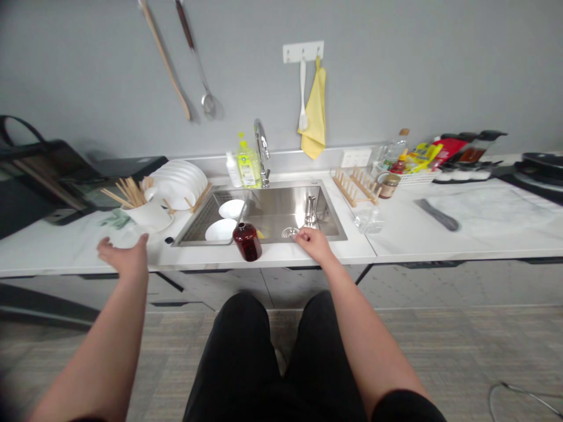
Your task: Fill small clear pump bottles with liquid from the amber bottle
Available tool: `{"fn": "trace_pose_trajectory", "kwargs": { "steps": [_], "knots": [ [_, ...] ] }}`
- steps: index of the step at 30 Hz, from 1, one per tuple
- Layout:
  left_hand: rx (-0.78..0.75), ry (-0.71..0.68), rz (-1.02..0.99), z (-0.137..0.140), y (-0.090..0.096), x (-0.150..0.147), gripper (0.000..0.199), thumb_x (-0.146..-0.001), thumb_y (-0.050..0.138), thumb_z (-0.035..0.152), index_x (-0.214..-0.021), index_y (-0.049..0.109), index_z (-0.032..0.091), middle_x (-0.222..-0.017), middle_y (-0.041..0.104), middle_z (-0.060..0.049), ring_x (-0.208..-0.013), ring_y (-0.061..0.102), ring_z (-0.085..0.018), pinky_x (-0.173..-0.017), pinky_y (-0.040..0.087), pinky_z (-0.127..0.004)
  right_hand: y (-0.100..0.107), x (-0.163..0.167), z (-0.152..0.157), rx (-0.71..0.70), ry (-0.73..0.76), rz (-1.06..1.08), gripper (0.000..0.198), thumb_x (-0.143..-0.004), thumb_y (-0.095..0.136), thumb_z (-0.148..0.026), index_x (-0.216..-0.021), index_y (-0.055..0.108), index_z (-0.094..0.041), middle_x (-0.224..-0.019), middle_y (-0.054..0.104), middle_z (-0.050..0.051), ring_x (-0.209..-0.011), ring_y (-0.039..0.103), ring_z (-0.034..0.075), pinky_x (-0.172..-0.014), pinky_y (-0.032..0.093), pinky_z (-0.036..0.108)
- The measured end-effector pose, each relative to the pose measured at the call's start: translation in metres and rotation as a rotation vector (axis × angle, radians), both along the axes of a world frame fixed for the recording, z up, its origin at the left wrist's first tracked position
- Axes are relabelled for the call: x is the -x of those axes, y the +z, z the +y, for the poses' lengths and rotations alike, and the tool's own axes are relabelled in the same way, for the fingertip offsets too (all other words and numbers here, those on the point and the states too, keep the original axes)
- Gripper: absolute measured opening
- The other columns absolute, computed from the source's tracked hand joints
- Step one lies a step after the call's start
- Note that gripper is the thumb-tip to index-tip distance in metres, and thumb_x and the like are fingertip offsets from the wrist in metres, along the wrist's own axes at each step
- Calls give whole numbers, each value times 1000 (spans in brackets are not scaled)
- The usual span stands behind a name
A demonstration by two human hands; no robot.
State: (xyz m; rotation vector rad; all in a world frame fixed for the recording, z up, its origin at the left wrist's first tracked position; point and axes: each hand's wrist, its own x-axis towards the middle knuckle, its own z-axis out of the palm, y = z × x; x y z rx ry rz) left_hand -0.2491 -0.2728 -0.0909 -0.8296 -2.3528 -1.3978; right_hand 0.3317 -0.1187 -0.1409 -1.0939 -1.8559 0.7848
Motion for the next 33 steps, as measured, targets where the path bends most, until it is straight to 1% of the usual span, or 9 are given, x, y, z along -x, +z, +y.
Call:
{"fn": "trace_pose_trajectory", "kwargs": {
  "steps": [3,7,13,18,23,26,28,29,33],
  "knots": [
    [-20,124,-262,19,11,19,86,-78,104,30,-133,39,20,-142,57,-14,-147,58,-39,-137,43,-65,0,-2,2,22,-9,47,42,-93,76,-60,-75,66,-24,-63,52,-4,-65,43,17,-67,32,33],
    [39,117,-313,28,16,26,65,-78,99,28,-118,48,22,-127,71,-9,-126,70,-34,-128,53,-65,2,0,2,33,-14,72,41,-91,77,-60,-74,66,-24,-63,51,-4,-64,44,17,-67,33,33],
    [-198,150,-120,-37,-12,-26,59,-92,87,39,-138,56,20,-157,68,-17,-137,72,-34,-124,59,-60,9,2,-6,14,-40,47,42,-91,77,-61,-73,67,-24,-63,52,-4,-65,45,18,-66,34,33],
    [-337,-156,-185,-111,-54,-129,70,-86,86,62,-142,66,23,-141,75,-14,-125,77,-36,-114,65,-58,13,1,-14,-29,-45,36,38,-91,76,-57,-74,66,-24,-63,51,-4,-64,45,17,-67,36,33],
    [-216,-691,-321,-135,-55,-227,61,-87,92,56,-140,75,31,-143,78,-12,-131,77,-36,-119,62,-56,12,13,-68,45,-45,179,41,-88,81,-64,-82,68,-25,-67,57,-2,-64,49,19,-66,40,34],
    [-128,-951,-351,-136,-49,-274,57,-90,93,55,-141,79,35,-146,79,-11,-134,77,-36,-115,65,-54,6,20,-134,111,152,381,54,-89,88,-69,-122,78,-27,-109,80,8,-93,71,27,-84,58,39],
    [-85,-1088,-362,-138,-48,-300,58,-90,94,53,-144,79,35,-148,79,-11,-136,77,-37,-116,65,-55,1,20,-178,207,341,483,81,-88,94,-69,-156,68,-34,-161,70,14,-137,71,35,-105,63,46],
    [-71,-1146,-367,-139,-49,-310,59,-91,94,52,-146,79,36,-150,78,-11,-137,76,-38,-118,64,-56,-1,18,-197,278,420,497,88,-87,97,-67,-163,63,-38,-173,62,13,-150,66,36,-112,62,49],
    [-70,-1286,-401,-142,-51,-340,57,-94,93,50,-148,78,40,-156,75,-11,-145,73,-39,-122,62,-59,-3,-4,-237,423,465,496,85,-89,101,-60,-162,65,-39,-165,71,12,-148,72,36,-123,60,55]
  ]
}}
